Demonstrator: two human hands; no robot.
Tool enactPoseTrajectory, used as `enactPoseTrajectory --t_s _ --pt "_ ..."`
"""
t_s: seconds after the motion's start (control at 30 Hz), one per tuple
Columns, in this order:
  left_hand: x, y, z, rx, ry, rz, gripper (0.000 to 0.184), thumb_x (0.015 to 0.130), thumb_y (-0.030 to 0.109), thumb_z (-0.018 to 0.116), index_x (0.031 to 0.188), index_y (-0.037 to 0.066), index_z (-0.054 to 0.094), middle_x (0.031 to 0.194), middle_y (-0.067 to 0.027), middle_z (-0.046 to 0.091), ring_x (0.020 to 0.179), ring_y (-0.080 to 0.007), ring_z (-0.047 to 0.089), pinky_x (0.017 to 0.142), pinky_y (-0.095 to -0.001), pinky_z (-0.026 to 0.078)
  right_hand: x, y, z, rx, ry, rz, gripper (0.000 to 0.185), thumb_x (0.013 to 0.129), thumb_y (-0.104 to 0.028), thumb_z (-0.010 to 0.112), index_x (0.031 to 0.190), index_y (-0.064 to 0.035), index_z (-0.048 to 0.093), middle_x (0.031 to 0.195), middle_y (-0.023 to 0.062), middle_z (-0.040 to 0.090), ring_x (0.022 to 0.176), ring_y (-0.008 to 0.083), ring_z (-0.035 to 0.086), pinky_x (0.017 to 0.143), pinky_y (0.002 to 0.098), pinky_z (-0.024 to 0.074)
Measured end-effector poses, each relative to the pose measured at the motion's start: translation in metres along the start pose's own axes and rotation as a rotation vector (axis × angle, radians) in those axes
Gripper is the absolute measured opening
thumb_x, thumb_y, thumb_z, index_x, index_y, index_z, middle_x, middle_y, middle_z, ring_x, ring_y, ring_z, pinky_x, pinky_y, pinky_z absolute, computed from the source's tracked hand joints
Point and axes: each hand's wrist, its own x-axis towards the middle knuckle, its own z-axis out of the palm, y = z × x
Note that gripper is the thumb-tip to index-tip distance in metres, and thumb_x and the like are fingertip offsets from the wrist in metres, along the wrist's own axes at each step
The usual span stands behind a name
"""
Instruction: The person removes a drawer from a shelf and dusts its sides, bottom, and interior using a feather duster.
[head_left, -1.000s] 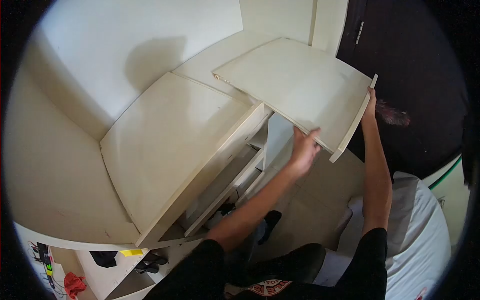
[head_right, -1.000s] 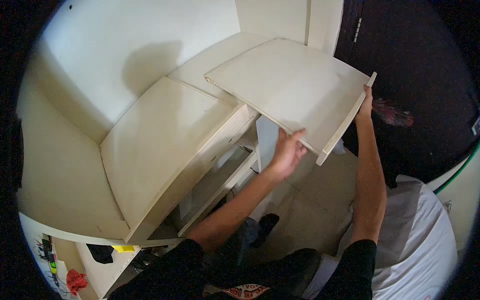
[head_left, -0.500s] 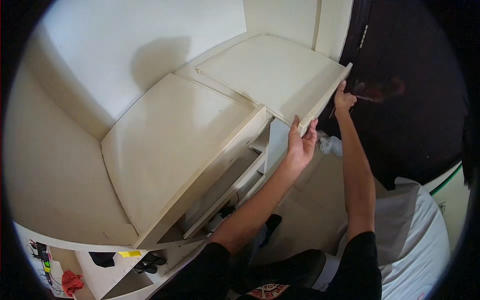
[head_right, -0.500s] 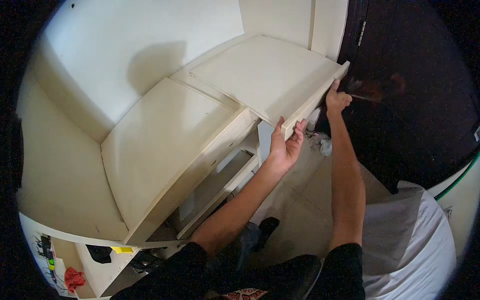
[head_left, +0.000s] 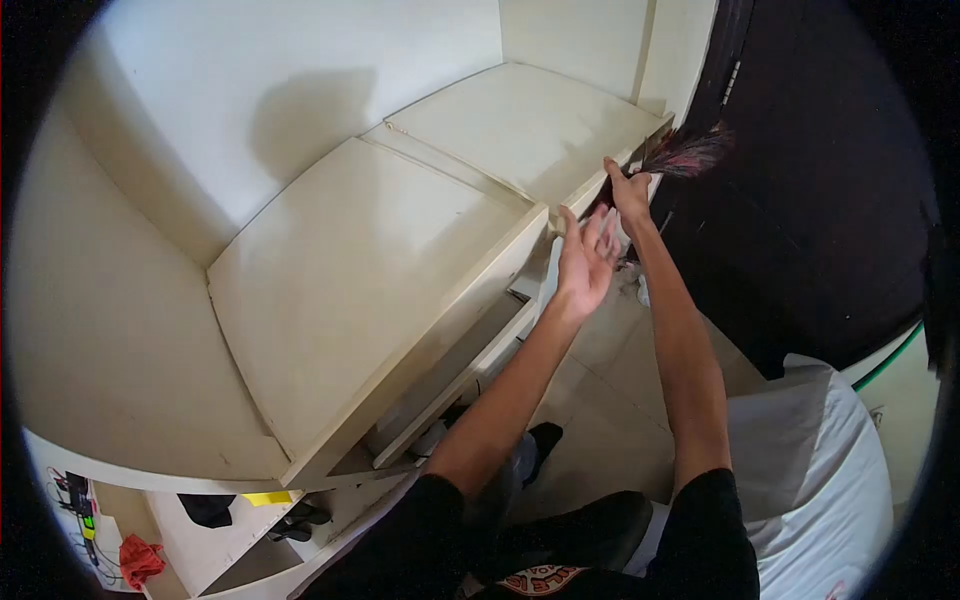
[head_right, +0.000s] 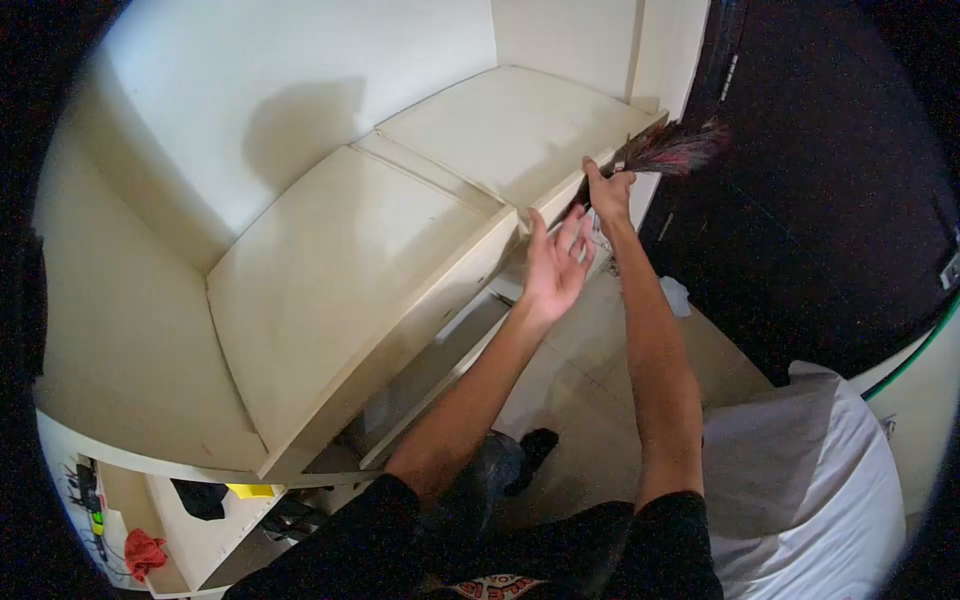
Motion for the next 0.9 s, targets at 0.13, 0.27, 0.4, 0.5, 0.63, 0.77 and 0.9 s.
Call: enactPoseTrajectory --t_s 0.13,0.27,0.4,0.5,0.63,0.77,0.9 --pt "-0.082 -0.004 -0.014 0.528 -0.009 -0.133 0.052 0.098 0.045 0.050 0.136 0.010 0.043 0.140 -0.0046 0.050 0.120 -0.0189 0.047 0.097 -0.0375 0.039 0.006 0.005 0.005 0.118 -0.054 -0.040 0.085 0.080 -0.044 0.073 0.121 0.0172 0.030 0.126 0.0295 0.046 0.115 0.0313 0.050 0.103 0.0334 0.0363" --pt "-0.183 -0.005 -0.067 0.666 0.012 -0.271 0.051 0.099 0.041 0.049 0.137 0.008 0.041 0.142 -0.0092 0.048 0.116 -0.0228 0.051 0.097 -0.0398 0.038 -0.002 0.003 0.000 -0.017 -0.071 0.001 0.104 0.077 -0.050 0.075 0.129 0.0225 0.021 0.128 0.0296 0.047 0.117 0.0324 0.051 0.103 0.0339 0.0380" --pt "-0.267 0.019 -0.114 0.613 -0.015 -0.291 0.042 0.100 0.031 0.050 0.132 0.006 0.044 0.128 -0.0134 0.055 0.108 -0.0206 0.056 0.088 -0.0350 0.045 -0.015 -0.010 0.017 -0.096 0.047 0.228 0.121 0.070 -0.058 0.073 0.135 0.0229 0.011 0.135 0.0309 0.042 0.126 0.0350 0.044 0.106 0.0339 0.0335" --pt "-0.301 0.025 -0.123 0.690 -0.138 -0.319 0.038 0.099 0.026 0.052 0.130 0.005 0.045 0.119 -0.0137 0.058 0.104 -0.0201 0.058 0.085 -0.0336 0.046 -0.020 -0.019 0.019 -0.136 0.010 0.230 0.119 0.071 -0.056 0.071 0.135 0.0216 0.008 0.137 0.0336 0.038 0.129 0.0361 0.041 0.108 0.0341 0.0319" --pt "-0.287 0.025 -0.125 0.485 -0.110 -0.367 0.034 0.099 0.022 0.052 0.127 0.005 0.046 0.116 -0.0142 0.059 0.102 -0.0202 0.058 0.085 -0.0340 0.046 -0.021 -0.023 0.016 -0.167 0.006 0.199 0.117 0.070 -0.055 0.070 0.134 0.0213 0.010 0.137 0.0348 0.038 0.129 0.0374 0.042 0.107 0.0355 0.0328" --pt "-0.284 0.021 -0.125 0.433 -0.089 -0.330 0.035 0.097 0.022 0.055 0.126 0.004 0.046 0.114 -0.0160 0.059 0.101 -0.0217 0.058 0.086 -0.0349 0.046 -0.020 -0.033 0.015 -0.232 -0.001 0.244 0.112 0.069 -0.051 0.069 0.133 0.0218 0.013 0.135 0.0348 0.040 0.126 0.0385 0.043 0.106 0.0372 0.0339" --pt "-0.283 0.021 -0.126 0.380 -0.099 -0.323 0.034 0.097 0.020 0.055 0.126 0.004 0.046 0.114 -0.0169 0.059 0.103 -0.0221 0.058 0.088 -0.0346 0.045 -0.016 -0.036 0.022 -0.191 0.094 0.254 0.106 0.065 -0.043 0.070 0.131 0.0215 0.017 0.131 0.0350 0.042 0.123 0.0384 0.046 0.104 0.0373 0.0363"
